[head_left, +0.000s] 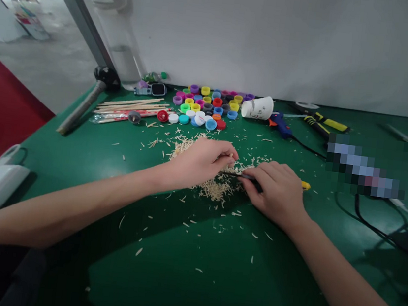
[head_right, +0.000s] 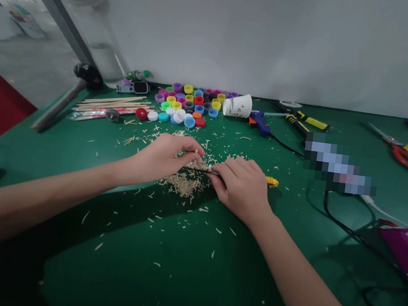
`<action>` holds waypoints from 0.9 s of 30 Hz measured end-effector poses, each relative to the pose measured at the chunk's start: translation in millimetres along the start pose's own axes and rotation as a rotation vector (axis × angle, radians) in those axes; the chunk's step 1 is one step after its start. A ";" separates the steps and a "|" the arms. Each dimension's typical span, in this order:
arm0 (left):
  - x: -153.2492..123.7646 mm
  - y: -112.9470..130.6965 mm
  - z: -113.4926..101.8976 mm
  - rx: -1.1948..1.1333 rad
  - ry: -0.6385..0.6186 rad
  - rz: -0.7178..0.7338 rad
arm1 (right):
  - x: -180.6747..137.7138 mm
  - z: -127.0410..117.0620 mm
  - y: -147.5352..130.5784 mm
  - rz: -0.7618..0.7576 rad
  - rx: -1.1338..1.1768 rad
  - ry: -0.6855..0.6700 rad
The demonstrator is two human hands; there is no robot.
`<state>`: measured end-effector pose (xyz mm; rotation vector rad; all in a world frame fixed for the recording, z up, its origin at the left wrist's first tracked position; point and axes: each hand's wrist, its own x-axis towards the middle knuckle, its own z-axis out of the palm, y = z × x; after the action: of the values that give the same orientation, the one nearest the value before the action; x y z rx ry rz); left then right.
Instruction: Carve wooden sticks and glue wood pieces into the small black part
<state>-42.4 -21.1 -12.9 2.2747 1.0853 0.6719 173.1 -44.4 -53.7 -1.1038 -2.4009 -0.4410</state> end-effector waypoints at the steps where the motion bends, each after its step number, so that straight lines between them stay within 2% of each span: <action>1: 0.1 -0.2 0.1 -0.008 -0.002 0.003 | 0.4 -0.1 0.0 0.000 -0.002 -0.014; 5: 0.2 -1.9 0.4 -0.017 -0.010 0.005 | 1.7 0.8 0.0 -0.016 0.005 -0.103; 12: -0.7 -2.8 0.5 -0.031 -0.031 0.004 | -0.8 0.6 -0.4 0.004 -0.008 -0.004; 20: -1.6 -5.2 6.3 -0.058 -0.011 0.040 | 3.2 1.4 0.6 -0.007 -0.017 -0.124; 24: -2.8 3.3 2.5 -0.071 -0.015 0.062 | 3.7 1.3 1.5 0.001 -0.002 -0.143; 27: -3.7 14.5 -7.6 -0.081 0.032 0.090 | 3.9 1.3 1.3 0.005 0.021 -0.146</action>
<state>-41.3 -30.1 1.2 2.2606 0.9578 0.7768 171.6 -40.6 -52.5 -1.1691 -2.5222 -0.3438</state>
